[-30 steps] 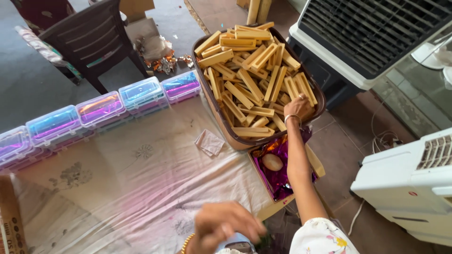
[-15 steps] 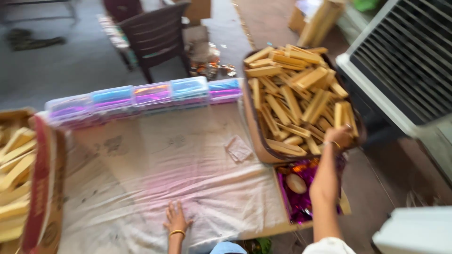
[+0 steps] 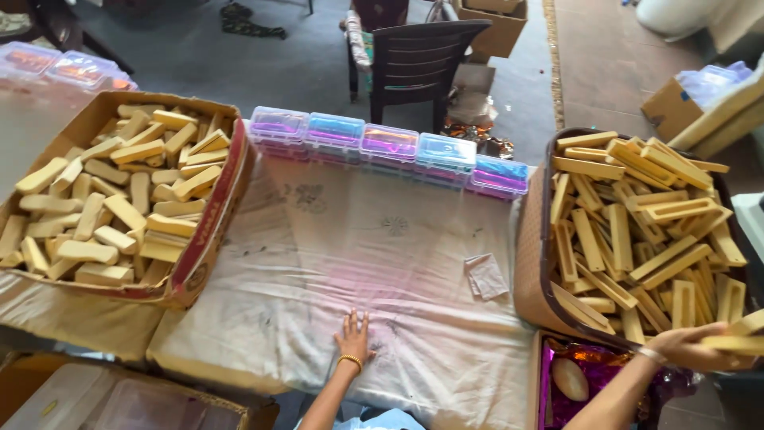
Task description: The person wipes and polishes rectangular wooden blocks with a cloth by hand, handling the blocks one at a time and placing them into a small plastic case.
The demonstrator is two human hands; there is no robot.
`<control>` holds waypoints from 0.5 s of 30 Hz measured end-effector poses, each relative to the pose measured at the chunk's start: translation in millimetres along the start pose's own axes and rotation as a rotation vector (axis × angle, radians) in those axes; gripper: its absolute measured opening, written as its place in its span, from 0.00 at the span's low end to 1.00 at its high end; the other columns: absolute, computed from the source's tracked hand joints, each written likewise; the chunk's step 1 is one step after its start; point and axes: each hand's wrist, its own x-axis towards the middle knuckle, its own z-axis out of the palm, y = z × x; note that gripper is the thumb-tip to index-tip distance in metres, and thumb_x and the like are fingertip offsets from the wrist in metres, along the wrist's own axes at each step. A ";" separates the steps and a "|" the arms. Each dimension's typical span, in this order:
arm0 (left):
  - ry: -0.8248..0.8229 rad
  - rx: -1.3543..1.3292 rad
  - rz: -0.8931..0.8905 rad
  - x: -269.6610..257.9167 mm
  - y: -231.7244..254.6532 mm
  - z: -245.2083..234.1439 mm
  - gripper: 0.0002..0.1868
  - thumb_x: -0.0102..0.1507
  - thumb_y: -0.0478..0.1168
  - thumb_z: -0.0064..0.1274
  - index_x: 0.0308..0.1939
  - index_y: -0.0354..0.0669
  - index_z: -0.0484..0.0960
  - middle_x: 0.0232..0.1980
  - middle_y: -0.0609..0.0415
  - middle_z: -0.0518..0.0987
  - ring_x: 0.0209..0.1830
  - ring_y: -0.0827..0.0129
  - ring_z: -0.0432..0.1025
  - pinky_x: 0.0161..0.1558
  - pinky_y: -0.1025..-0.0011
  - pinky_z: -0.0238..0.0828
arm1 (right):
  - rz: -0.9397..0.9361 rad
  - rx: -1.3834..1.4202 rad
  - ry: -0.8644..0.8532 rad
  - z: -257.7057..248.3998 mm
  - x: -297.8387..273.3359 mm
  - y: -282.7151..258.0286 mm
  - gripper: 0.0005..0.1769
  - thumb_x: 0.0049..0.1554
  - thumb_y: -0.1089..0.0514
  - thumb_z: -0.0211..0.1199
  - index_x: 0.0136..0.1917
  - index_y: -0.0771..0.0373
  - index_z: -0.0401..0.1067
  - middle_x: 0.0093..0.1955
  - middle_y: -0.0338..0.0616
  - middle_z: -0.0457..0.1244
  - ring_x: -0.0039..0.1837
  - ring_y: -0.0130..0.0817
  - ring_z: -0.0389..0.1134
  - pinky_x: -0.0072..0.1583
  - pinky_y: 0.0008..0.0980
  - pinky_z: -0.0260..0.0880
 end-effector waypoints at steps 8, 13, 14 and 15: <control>-0.254 -1.067 0.290 60.3 5.3 -10.7 0.41 0.68 0.70 0.43 0.75 0.49 0.59 0.75 0.48 0.61 0.74 0.60 0.58 0.67 0.53 0.59 | -0.291 0.154 -0.853 -135.6 -311.3 -203.6 0.24 0.66 0.50 0.61 0.66 0.68 0.60 0.58 0.61 0.64 0.59 0.55 0.71 0.60 0.50 0.71; -0.494 -1.887 -0.066 44.4 -21.3 -99.1 0.43 0.60 0.75 0.40 0.72 0.58 0.65 0.62 0.46 0.80 0.57 0.56 0.77 0.50 0.54 0.80 | -0.343 0.516 -1.485 -173.7 -365.5 -358.4 0.23 0.48 0.48 0.74 0.51 0.62 0.73 0.49 0.55 0.68 0.47 0.58 0.70 0.44 0.49 0.69; -0.497 -1.882 -0.074 59.2 -39.8 -67.1 0.43 0.60 0.75 0.40 0.72 0.58 0.65 0.62 0.46 0.80 0.57 0.56 0.77 0.50 0.54 0.80 | -0.336 0.514 -1.490 -162.3 -380.9 -353.8 0.23 0.48 0.48 0.74 0.51 0.62 0.73 0.49 0.55 0.68 0.47 0.58 0.70 0.44 0.49 0.69; -0.340 -1.746 -0.117 73.3 -58.7 -35.3 0.34 0.60 0.63 0.52 0.65 0.50 0.71 0.58 0.46 0.81 0.54 0.57 0.79 0.47 0.55 0.84 | -0.233 0.433 -1.610 -151.3 -396.2 -349.4 0.26 0.47 0.45 0.77 0.49 0.63 0.72 0.46 0.55 0.68 0.47 0.56 0.71 0.46 0.48 0.70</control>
